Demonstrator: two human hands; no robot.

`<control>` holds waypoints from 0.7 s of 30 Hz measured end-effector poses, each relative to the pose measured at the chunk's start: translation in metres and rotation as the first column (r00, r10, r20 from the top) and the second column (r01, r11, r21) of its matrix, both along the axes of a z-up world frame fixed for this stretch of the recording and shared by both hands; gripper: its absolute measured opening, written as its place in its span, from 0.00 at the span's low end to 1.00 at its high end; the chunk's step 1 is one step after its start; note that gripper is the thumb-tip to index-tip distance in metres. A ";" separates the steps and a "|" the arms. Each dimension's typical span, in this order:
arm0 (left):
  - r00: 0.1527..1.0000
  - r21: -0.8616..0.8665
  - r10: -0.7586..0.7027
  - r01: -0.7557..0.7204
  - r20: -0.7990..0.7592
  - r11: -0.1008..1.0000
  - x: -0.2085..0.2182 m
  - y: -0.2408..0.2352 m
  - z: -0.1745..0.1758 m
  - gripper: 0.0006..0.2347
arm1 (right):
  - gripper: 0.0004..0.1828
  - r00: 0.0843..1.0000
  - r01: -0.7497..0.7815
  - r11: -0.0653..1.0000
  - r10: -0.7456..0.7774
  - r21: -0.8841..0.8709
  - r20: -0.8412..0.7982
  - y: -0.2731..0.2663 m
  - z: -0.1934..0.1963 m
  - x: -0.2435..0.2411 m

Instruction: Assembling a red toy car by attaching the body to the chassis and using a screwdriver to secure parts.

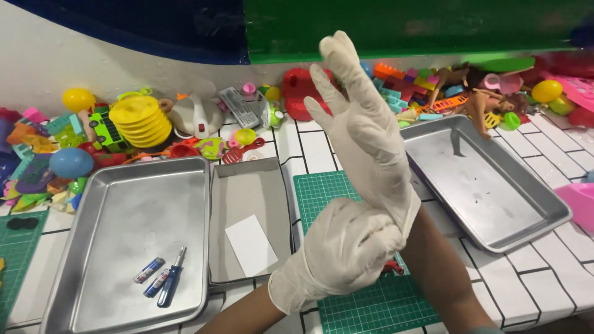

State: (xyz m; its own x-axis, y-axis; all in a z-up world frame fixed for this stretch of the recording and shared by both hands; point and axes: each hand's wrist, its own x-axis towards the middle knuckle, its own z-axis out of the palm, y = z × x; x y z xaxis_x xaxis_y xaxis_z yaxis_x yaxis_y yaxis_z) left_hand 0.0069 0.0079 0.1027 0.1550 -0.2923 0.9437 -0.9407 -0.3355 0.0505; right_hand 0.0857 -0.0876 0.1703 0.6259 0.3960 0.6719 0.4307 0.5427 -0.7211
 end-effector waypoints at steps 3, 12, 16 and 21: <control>0.974 0.007 -0.185 0.187 -0.129 0.982 -0.002 -0.005 -0.008 0.05 | 0.50 0.987 0.039 0.999 -0.033 0.034 -0.159 -0.005 0.011 -0.001; 0.929 -0.077 -0.078 0.054 -0.361 0.996 -0.001 -0.011 -0.030 0.06 | 0.46 0.676 0.728 0.678 -0.685 -0.101 0.273 0.028 0.000 -0.015; 0.902 0.046 -0.068 0.096 -0.426 0.994 0.003 -0.025 -0.078 0.06 | 0.24 0.547 0.817 0.546 -0.628 -0.188 0.553 0.023 -0.010 -0.007; 0.667 0.085 0.137 -0.111 -0.733 0.990 -0.003 -0.035 -0.091 0.11 | 0.45 0.367 0.915 0.382 -0.650 -0.131 0.666 0.019 -0.016 0.000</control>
State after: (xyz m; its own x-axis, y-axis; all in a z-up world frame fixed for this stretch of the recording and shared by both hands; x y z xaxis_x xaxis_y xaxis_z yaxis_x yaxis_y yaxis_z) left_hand 0.0037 -0.0272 0.0121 0.8313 -0.2451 0.4989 -0.5527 -0.4602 0.6948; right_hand 0.0859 -0.0685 0.1544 0.4779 0.1860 0.8585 0.7766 -0.5461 -0.3140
